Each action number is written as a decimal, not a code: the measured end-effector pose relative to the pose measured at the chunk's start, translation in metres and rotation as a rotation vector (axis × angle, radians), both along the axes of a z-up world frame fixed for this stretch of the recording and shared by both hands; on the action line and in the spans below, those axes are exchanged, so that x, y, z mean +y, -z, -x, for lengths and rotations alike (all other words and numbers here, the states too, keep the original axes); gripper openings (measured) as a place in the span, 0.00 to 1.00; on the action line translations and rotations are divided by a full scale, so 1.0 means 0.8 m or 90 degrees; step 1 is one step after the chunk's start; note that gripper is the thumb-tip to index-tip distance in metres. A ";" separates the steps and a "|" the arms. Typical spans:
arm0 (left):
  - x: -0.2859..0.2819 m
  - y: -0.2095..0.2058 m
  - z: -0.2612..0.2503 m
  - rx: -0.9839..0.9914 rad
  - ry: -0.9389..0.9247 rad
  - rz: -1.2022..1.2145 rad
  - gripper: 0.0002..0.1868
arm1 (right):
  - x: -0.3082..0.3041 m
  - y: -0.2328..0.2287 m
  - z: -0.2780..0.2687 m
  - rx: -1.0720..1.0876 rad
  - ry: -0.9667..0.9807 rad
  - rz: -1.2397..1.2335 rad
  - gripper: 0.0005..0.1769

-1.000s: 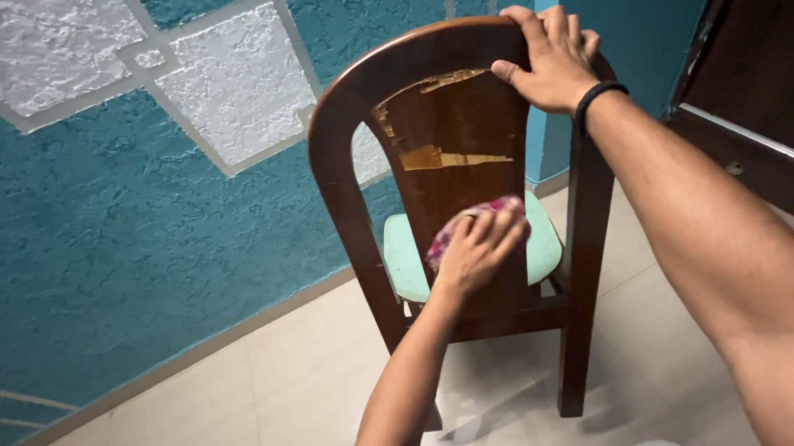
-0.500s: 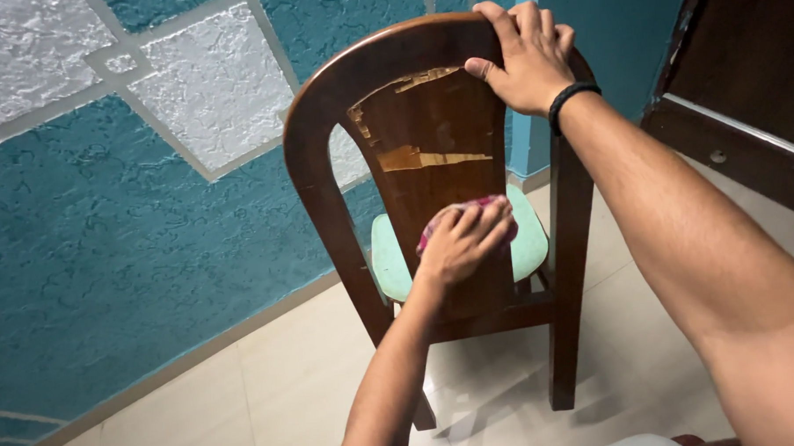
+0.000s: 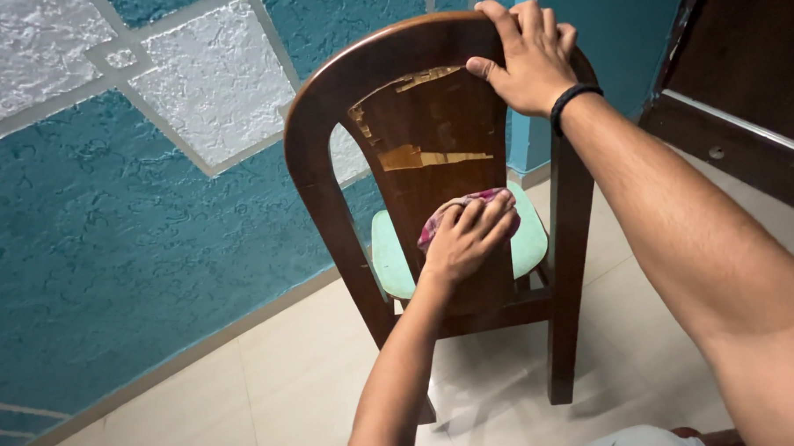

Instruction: The person cleans a wooden bed frame and a wooden chair with a light green cushion. They spray a cleaning solution from a bottle onto the surfaces and wipe them with a cloth, focusing on the edges and backrest of the furniture.

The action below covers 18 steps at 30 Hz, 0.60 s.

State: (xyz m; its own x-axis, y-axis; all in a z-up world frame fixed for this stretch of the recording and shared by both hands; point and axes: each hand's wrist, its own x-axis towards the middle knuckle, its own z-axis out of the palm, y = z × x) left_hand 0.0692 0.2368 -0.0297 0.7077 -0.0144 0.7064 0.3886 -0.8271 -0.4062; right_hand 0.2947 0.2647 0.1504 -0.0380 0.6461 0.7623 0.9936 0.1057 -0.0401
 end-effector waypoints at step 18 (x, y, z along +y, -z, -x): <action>0.015 -0.001 0.002 -0.083 -0.015 -0.047 0.28 | -0.013 0.006 0.002 -0.006 -0.009 -0.020 0.36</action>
State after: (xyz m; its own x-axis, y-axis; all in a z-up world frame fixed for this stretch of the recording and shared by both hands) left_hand 0.0678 0.2490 -0.0291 0.6102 -0.0547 0.7903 0.4614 -0.7865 -0.4106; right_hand 0.2930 0.2541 0.1456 -0.0539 0.6212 0.7818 0.9923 0.1206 -0.0275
